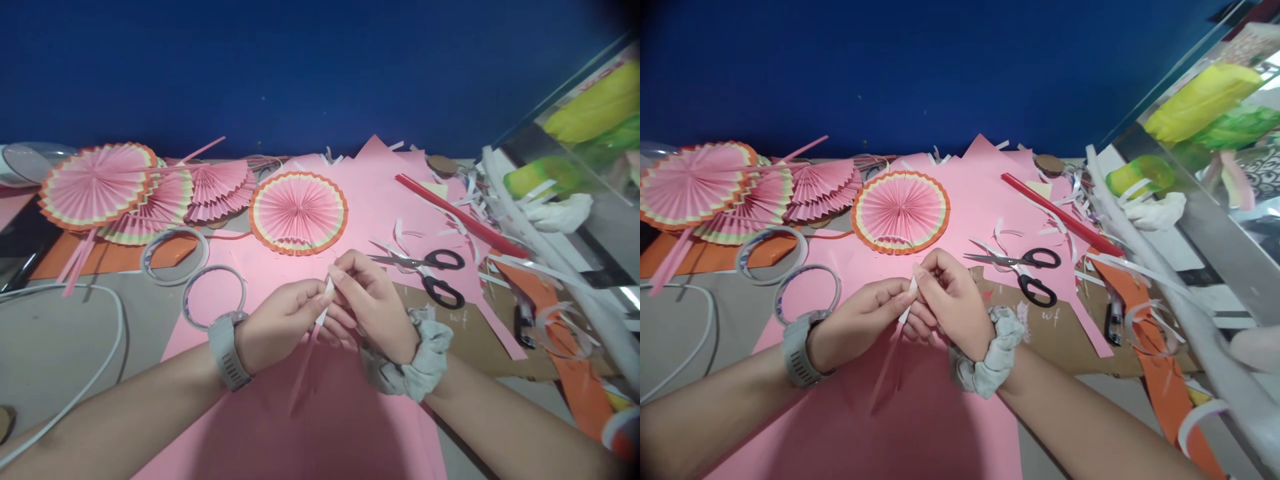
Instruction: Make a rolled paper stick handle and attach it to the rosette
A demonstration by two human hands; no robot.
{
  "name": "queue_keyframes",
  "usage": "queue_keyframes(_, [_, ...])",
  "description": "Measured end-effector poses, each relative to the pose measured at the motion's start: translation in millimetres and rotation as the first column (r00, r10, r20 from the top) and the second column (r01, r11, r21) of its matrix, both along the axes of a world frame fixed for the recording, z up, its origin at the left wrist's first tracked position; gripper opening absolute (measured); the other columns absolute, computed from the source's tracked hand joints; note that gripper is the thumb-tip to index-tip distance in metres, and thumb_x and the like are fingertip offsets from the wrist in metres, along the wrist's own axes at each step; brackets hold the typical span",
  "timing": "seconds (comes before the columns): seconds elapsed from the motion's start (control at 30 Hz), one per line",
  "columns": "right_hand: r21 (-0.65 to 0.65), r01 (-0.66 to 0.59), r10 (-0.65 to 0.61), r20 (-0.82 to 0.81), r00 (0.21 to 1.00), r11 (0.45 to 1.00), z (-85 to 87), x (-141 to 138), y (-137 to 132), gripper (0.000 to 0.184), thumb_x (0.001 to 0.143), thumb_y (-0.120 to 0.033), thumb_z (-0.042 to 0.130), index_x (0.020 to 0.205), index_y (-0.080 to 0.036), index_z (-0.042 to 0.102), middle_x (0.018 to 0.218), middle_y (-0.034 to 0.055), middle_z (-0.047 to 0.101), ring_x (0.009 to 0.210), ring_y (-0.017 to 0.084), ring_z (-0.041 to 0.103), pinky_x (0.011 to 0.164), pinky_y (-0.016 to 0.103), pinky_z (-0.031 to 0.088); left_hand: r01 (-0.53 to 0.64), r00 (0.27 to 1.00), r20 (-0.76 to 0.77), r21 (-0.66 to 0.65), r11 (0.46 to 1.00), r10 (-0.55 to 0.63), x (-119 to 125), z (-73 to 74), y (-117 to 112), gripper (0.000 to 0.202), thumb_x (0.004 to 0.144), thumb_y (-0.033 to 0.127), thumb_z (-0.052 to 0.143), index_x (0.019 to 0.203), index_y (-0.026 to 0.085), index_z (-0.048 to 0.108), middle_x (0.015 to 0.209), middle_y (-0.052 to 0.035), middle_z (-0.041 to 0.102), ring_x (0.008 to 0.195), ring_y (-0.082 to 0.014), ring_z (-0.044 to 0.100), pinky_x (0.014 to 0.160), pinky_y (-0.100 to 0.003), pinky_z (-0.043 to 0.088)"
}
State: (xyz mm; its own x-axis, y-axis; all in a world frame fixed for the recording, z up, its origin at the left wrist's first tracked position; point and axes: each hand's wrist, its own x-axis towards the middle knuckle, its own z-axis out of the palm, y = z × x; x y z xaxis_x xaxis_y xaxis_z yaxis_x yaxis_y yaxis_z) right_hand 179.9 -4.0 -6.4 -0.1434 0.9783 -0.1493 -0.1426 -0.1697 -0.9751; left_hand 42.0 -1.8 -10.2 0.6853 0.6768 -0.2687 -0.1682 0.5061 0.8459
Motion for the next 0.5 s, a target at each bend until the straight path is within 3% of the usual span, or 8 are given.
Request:
queue_keyframes(0.17, [-0.052,-0.049,0.050,0.036,0.998,0.997,-1.4,3.5,0.2,0.022,0.090,-0.034,0.047,0.073,-0.022,0.042,0.041,-0.0122,0.033,0.027,0.004,0.028,0.029,0.015,0.026,0.043,0.998,0.034,0.042,0.998,-0.044,-1.8,0.1,0.5,0.019,0.093,0.030,0.045,0.087,0.013,0.050,0.090,-0.0120,0.069,0.072,-0.0156,0.068,0.068,-0.027,0.051])
queue_keyframes(0.3, [0.024,-0.016,0.012,0.147,0.989,1.000,-4.3,6.6,1.2,0.022,0.089,-0.031,0.050,0.070,-0.020,0.044,0.053,-0.0083,0.041,0.041,0.004,0.036,0.039,0.016,0.031,0.083,0.993,0.087,-0.005,0.997,-0.082,-1.8,-0.4,1.2,0.022,0.089,0.034,0.051,0.091,0.012,0.051,0.092,-0.0130,0.069,0.070,-0.0174,0.068,0.066,-0.028,0.053])
queue_keyframes(0.5, [0.132,0.019,-0.048,0.217,0.975,0.991,-7.6,7.1,1.8,0.020,0.089,-0.025,0.048,0.070,-0.019,0.045,0.062,-0.0061,0.044,0.054,0.006,0.041,0.050,0.018,0.036,0.182,0.977,0.114,-0.006,0.983,-0.180,-0.9,-0.7,2.5,0.026,0.091,0.035,0.048,0.094,0.010,0.053,0.077,-0.0109,0.069,0.064,-0.0161,0.067,0.064,-0.027,0.053])
